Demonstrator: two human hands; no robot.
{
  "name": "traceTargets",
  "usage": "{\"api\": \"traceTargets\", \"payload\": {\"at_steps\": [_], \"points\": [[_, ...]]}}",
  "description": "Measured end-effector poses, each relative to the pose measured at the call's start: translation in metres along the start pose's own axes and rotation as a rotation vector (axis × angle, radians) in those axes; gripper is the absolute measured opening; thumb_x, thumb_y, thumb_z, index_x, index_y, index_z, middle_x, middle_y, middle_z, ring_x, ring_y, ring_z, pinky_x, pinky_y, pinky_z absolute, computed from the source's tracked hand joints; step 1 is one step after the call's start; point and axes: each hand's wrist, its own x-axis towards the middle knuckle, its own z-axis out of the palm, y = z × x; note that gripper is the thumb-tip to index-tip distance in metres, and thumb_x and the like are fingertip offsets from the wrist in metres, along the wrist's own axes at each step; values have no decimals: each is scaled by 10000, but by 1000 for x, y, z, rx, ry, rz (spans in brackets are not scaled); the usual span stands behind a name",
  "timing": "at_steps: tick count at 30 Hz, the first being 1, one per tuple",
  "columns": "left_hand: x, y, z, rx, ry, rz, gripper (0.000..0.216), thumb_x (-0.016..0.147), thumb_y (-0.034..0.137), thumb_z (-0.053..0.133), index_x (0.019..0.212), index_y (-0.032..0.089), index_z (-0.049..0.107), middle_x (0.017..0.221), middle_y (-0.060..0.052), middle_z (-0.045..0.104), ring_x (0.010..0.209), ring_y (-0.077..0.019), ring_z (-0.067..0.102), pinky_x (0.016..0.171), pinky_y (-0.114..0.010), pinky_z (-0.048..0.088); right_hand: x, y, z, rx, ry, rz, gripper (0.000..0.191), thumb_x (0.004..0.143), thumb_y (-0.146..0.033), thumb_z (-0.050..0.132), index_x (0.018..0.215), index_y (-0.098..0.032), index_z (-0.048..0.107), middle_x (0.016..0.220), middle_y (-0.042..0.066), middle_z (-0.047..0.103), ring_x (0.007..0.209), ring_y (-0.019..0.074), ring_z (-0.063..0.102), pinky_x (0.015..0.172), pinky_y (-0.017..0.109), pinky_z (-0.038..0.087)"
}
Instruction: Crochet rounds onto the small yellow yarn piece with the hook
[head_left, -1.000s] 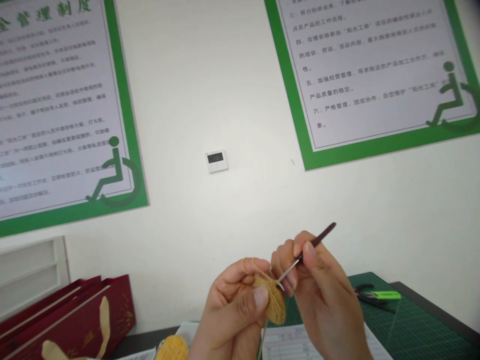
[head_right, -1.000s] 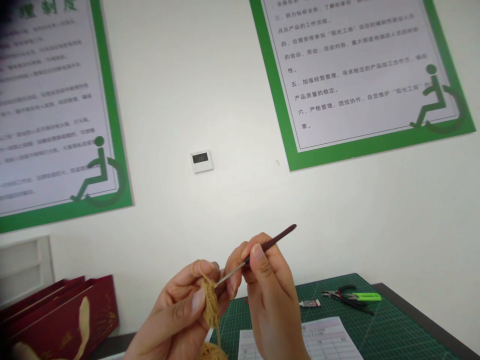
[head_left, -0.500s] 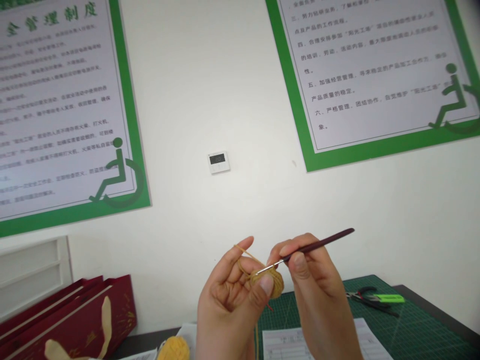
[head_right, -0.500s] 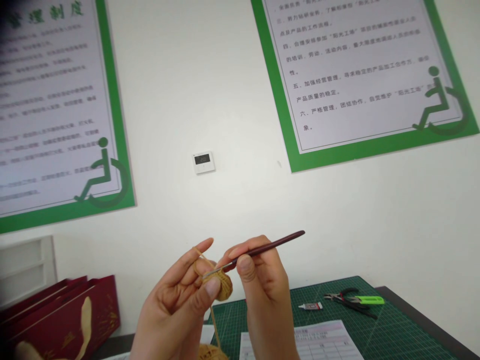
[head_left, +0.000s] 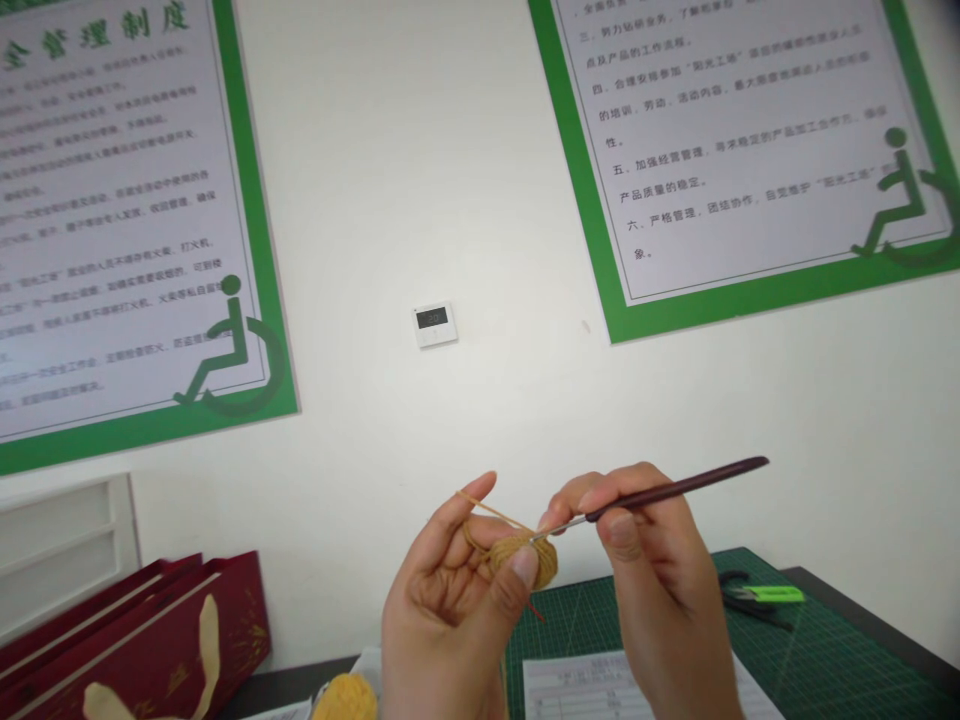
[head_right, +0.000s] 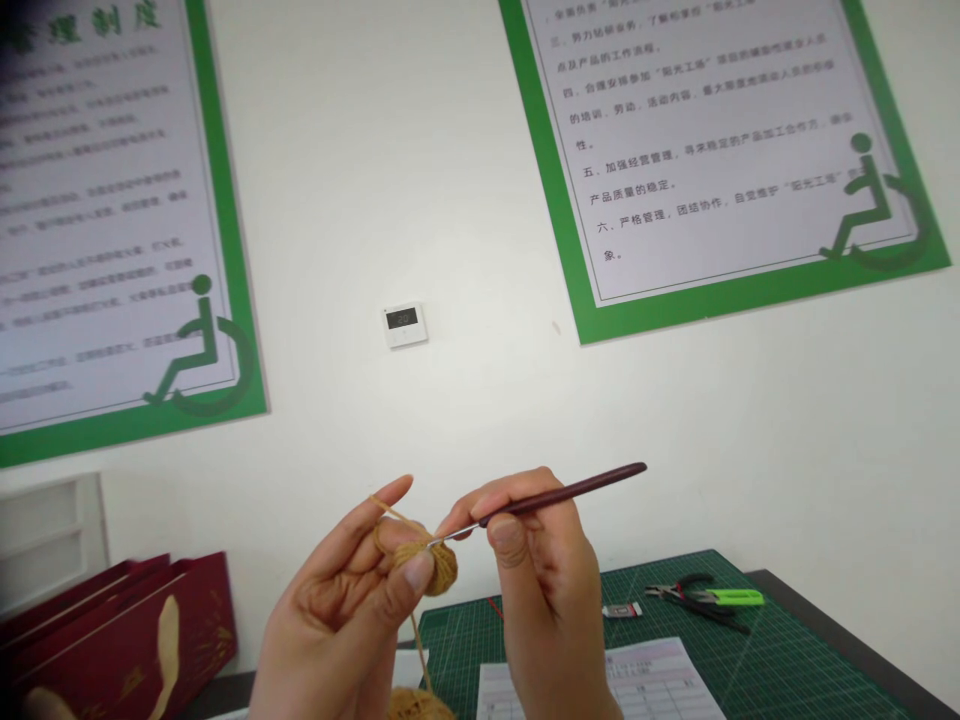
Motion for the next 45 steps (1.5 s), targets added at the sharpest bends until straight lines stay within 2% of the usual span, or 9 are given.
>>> {"api": "traceTargets", "payload": {"at_steps": [12,17,21,25,32,36,39,42,45], "points": [[-2,0,4,40,65,42,476,646,56,891,1087,209,803,674,-8,725,632,-148,665,637,-239,568,8,-7,-9,-219,-165,-249,163,1031,-168,469,1052,-244,612,902,36,722,857,191,690,748,372,561],[-3,0,4,43,50,77,454,661,42,880,1071,220,804,697,-14,733,667,-158,684,645,-235,568,12,-16,-11,-414,-294,-459,122,1018,-169,507,1047,-232,607,811,29,715,791,191,682,726,383,564],[-4,3,2,-26,-21,-2,495,688,77,888,1138,253,781,735,-15,727,696,-159,668,652,-250,557,9,-18,-8,-521,-248,-585,115,1032,-207,503,1070,-237,608,821,47,729,790,203,675,691,386,566],[-2,6,-1,-115,-59,-153,566,667,88,912,1192,236,761,806,-35,731,697,-135,648,655,-224,538,3,-6,-2,-361,-165,-494,159,1029,-211,508,1090,-275,641,859,39,730,788,206,681,705,411,575],[0,5,-8,-118,-68,-186,594,647,107,923,1210,209,769,695,-11,695,666,-137,655,680,-237,547,1,16,-2,-129,-120,-270,98,935,-189,651,975,-272,681,847,17,629,783,188,616,647,348,531],[-1,4,-7,-134,-60,-186,562,650,113,915,1192,183,786,690,-11,699,685,-136,667,734,-244,556,1,15,-4,-345,-162,-523,250,887,-65,644,1042,-258,679,900,27,656,793,180,617,672,362,526],[-2,3,-1,-63,-6,-43,538,670,98,902,1184,191,774,667,-15,727,670,-136,676,722,-226,554,-1,12,-1,-575,-85,-695,333,832,10,644,1082,-208,666,858,42,664,746,175,593,643,351,513],[-5,1,4,43,50,87,577,689,77,883,1228,211,725,657,-6,734,666,-151,679,668,-215,546,-6,7,0,-559,-62,-576,249,873,-32,596,1049,-204,637,796,35,644,720,178,584,633,344,505],[-5,3,4,73,36,86,580,715,86,867,1254,218,697,648,2,715,657,-163,670,630,-229,542,-8,3,-3,-414,-15,-355,142,959,-121,533,1009,-218,624,795,23,619,724,165,583,638,318,481]]}}
